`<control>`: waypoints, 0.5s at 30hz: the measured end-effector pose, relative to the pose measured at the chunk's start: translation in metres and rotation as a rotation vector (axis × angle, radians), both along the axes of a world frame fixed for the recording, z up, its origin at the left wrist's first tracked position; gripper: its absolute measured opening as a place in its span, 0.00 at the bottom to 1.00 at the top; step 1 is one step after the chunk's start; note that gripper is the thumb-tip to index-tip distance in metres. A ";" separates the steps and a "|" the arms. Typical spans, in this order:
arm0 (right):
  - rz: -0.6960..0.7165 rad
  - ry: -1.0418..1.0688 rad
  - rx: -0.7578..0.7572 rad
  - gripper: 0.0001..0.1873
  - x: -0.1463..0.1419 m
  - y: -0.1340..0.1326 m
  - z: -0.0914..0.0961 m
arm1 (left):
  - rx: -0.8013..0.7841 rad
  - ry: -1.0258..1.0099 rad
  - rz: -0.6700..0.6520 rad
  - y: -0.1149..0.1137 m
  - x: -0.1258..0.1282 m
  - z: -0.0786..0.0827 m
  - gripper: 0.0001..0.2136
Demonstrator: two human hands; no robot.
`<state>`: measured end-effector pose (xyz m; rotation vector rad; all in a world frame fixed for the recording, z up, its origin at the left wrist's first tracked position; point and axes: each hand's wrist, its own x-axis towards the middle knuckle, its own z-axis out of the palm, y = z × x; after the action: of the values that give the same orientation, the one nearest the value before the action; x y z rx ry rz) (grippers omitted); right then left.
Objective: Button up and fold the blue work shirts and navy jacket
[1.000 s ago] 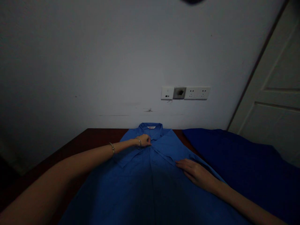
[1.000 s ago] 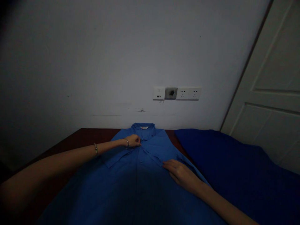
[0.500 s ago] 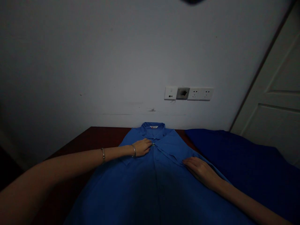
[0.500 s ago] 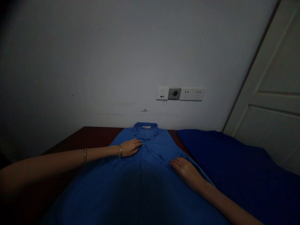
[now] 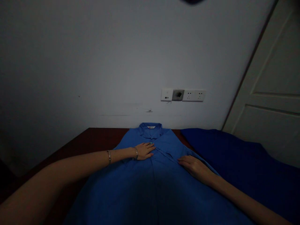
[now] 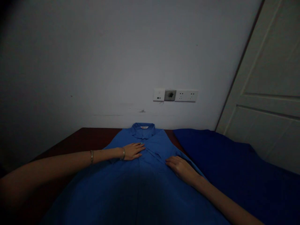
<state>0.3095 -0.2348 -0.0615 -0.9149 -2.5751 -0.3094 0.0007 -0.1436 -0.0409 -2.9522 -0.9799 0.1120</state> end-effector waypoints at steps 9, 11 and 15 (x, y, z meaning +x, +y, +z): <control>-0.174 0.043 -0.320 0.24 -0.003 -0.017 0.006 | -0.016 0.063 0.043 -0.004 0.009 0.010 0.25; -0.210 0.054 -0.354 0.25 -0.006 -0.023 0.008 | 0.030 0.056 0.035 -0.008 0.012 0.010 0.24; -0.219 0.064 -0.347 0.24 -0.010 -0.035 0.009 | 0.086 0.059 0.024 -0.018 0.010 0.011 0.23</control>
<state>0.2998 -0.2700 -0.0526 -1.3095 -2.5159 0.1138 0.0110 -0.1613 -0.0300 -2.8436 -0.9862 0.1523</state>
